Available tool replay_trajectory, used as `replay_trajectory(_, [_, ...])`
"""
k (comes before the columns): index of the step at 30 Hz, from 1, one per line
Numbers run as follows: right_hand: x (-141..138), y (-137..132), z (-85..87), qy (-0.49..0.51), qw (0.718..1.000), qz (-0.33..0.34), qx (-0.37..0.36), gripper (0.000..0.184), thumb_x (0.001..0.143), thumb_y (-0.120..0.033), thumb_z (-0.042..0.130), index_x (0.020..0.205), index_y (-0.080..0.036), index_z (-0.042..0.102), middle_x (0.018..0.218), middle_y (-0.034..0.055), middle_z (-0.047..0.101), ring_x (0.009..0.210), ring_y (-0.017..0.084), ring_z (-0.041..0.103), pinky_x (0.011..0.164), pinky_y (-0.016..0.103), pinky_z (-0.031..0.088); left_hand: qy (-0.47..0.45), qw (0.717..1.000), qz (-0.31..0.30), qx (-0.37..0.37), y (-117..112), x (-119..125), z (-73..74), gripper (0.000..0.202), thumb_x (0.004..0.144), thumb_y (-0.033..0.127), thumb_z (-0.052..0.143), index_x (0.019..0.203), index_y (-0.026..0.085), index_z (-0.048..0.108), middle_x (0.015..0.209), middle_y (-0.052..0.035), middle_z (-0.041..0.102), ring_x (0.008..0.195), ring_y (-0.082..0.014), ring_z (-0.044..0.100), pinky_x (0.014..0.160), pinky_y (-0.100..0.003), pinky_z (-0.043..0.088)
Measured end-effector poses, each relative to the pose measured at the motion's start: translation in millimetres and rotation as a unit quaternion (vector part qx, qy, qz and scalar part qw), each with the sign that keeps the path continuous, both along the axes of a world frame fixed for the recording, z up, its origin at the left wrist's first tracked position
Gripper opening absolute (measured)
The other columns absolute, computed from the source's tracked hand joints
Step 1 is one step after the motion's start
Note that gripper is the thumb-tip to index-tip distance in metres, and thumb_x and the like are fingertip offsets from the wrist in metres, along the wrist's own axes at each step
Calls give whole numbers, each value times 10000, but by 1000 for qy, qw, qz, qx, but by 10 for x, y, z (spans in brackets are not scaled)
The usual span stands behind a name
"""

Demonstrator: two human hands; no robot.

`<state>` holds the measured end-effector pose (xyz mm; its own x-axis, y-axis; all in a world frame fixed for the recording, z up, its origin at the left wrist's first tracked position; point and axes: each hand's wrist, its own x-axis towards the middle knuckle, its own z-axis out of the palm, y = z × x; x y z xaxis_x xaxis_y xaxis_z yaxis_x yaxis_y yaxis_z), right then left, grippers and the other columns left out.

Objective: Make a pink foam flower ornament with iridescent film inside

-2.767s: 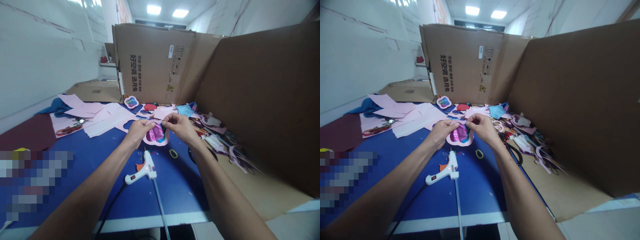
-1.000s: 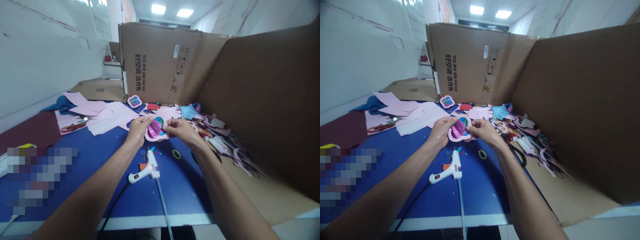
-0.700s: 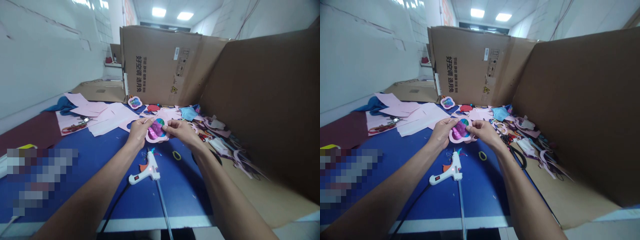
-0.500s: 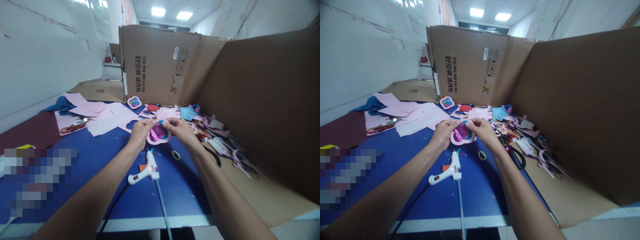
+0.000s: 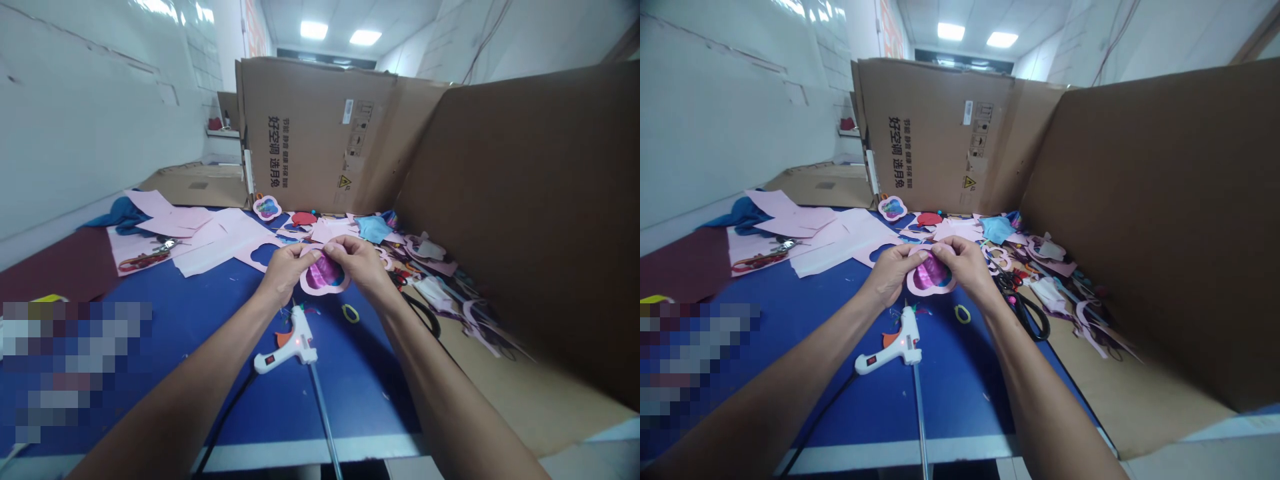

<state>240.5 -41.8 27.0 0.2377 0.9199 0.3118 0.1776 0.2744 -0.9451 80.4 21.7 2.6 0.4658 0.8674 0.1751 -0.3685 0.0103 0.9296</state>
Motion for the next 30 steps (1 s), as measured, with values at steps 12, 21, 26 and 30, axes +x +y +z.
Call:
replay_trajectory(12, [65,90,-110,22,999,-5,30,372,803,-545,854,850,-191,751,714,-11,648,635,144,516,612,280,411,-13,1000,-10,-13,-39,-53,57,369,670,470,965,778,163,793,706,-20,729,645,-145,627,674,-272,514])
replay_trajectory(21, [50,105,-129,72,997,-40,4,428,730,-579,882,826,-189,734,737,-1,672,645,148,530,628,281,429,14,997,16,-72,24,-102,54,593,719,725,857,877,158,788,725,-60,742,557,-153,623,549,-275,514])
replay_trajectory(26, [73,108,-113,94,994,-49,-9,448,713,-598,881,818,-194,720,720,-8,660,627,146,520,605,278,423,47,996,-32,-75,44,-143,48,571,671,696,900,819,163,762,710,-57,723,582,-163,645,562,-290,548])
replay_trajectory(30, [86,101,-116,96,994,-47,-9,439,734,-591,879,824,-191,723,714,-9,652,624,145,514,598,276,416,92,993,-46,-53,-2,-140,55,503,652,610,938,747,159,739,702,-52,711,593,-160,637,576,-300,567])
